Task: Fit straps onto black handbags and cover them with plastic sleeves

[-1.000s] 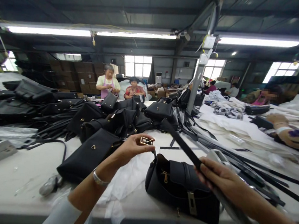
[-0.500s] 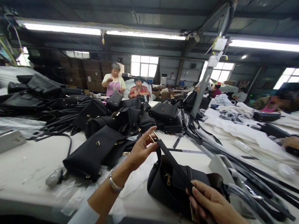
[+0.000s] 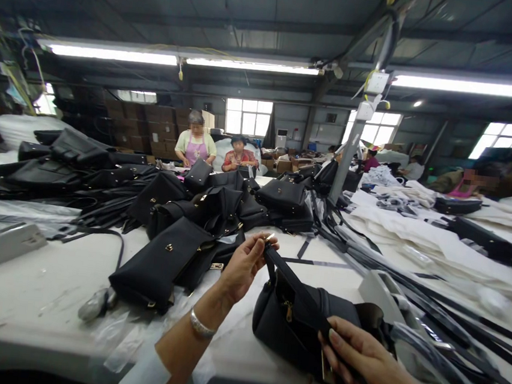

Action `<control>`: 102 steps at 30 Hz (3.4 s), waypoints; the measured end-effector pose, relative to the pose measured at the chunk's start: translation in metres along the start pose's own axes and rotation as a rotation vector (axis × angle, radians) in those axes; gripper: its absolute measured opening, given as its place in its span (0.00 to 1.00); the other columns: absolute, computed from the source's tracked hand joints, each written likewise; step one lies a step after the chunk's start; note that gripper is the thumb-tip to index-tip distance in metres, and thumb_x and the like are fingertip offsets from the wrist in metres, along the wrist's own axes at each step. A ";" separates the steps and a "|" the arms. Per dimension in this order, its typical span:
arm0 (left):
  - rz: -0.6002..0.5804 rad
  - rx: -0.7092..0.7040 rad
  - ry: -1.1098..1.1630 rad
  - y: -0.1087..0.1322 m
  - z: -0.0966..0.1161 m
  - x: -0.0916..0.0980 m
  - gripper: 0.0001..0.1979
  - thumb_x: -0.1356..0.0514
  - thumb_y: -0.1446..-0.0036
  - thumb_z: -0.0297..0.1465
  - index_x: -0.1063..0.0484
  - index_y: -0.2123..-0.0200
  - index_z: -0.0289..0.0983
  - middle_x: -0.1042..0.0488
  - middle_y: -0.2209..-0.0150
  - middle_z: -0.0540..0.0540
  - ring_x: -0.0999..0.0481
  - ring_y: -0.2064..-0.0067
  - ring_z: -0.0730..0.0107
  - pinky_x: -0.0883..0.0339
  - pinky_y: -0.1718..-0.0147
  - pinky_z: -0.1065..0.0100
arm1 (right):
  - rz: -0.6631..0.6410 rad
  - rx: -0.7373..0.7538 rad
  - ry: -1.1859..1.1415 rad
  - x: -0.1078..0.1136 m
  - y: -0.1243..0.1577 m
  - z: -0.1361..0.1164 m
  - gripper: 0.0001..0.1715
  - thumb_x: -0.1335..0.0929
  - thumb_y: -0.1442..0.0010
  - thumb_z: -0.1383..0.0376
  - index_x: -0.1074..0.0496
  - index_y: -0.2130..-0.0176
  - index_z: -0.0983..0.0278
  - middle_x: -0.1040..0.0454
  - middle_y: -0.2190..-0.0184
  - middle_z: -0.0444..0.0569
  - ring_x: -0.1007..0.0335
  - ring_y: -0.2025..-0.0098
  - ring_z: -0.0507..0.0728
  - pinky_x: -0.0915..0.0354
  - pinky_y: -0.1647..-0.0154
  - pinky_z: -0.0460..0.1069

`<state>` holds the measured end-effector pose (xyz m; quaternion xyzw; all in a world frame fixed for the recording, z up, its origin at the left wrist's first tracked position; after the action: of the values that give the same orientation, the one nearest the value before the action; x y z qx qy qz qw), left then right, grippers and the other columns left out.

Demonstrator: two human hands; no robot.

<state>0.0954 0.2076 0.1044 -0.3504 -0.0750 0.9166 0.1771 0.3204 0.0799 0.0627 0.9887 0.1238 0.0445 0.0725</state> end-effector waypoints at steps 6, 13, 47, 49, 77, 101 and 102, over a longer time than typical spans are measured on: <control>0.005 0.091 0.120 0.005 -0.006 -0.010 0.22 0.29 0.49 0.44 0.21 0.55 0.36 0.19 0.54 0.43 0.21 0.52 0.66 0.31 0.49 0.68 | 0.031 0.017 -0.025 0.001 0.001 -0.002 0.31 0.30 0.45 0.39 0.31 0.65 0.65 0.32 0.78 0.40 0.47 0.82 0.44 0.51 0.81 0.42; -0.004 0.116 0.106 0.010 -0.010 -0.014 0.22 0.29 0.50 0.45 0.20 0.56 0.36 0.19 0.57 0.44 0.22 0.58 0.69 0.31 0.57 0.72 | -0.014 0.060 -0.025 0.000 -0.006 -0.019 0.29 0.30 0.43 0.41 0.31 0.64 0.65 0.33 0.78 0.40 0.47 0.82 0.44 0.51 0.81 0.41; -0.327 -0.120 -0.922 0.030 -0.021 -0.080 0.14 0.34 0.44 0.33 0.22 0.54 0.38 0.19 0.58 0.48 0.21 0.57 0.62 0.31 0.57 0.68 | 0.689 0.771 -0.743 0.048 -0.006 -0.142 0.14 0.34 0.32 0.62 0.23 0.69 0.60 0.18 0.66 0.41 0.21 0.57 0.50 0.29 0.45 0.49; -0.291 -0.166 -0.978 0.032 -0.025 -0.083 0.15 0.34 0.44 0.31 0.22 0.53 0.39 0.18 0.57 0.47 0.21 0.57 0.62 0.30 0.56 0.67 | 0.670 0.647 -0.712 0.040 -0.004 -0.119 0.09 0.30 0.37 0.60 0.22 0.67 0.60 0.18 0.63 0.42 0.22 0.55 0.52 0.29 0.46 0.49; -0.374 -0.113 -1.175 0.042 -0.045 -0.082 0.15 0.36 0.44 0.34 0.22 0.52 0.43 0.20 0.55 0.46 0.22 0.54 0.59 0.32 0.55 0.64 | 0.728 0.459 -0.492 0.032 0.020 -0.044 0.18 0.22 0.47 0.55 0.21 0.60 0.62 0.17 0.65 0.49 0.20 0.69 0.56 0.24 0.71 0.48; -0.421 -0.085 -1.226 0.046 -0.046 -0.077 0.10 0.33 0.45 0.38 0.19 0.60 0.45 0.18 0.62 0.50 0.21 0.62 0.64 0.38 0.66 0.70 | 0.822 0.419 -0.644 0.034 0.019 -0.020 0.12 0.23 0.46 0.58 0.21 0.62 0.59 0.17 0.68 0.45 0.20 0.71 0.53 0.26 0.75 0.44; -0.434 -0.071 -1.270 0.045 -0.044 -0.077 0.10 0.33 0.45 0.38 0.19 0.60 0.45 0.18 0.62 0.51 0.21 0.62 0.63 0.38 0.67 0.69 | 0.827 0.410 -0.658 0.034 0.018 -0.019 0.12 0.23 0.46 0.58 0.21 0.63 0.59 0.17 0.68 0.44 0.20 0.71 0.53 0.26 0.75 0.43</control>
<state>0.1659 0.1373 0.1070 0.2742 -0.2635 0.8854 0.2673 0.3558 0.0737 0.0863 0.9106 -0.2966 -0.2661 -0.1097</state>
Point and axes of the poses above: each hand's wrist, its own y-axis away from the middle knuckle, its own x-axis out of the back of the hand, z = x × y, the point moved 1 cm from there along -y, towards the middle knuckle
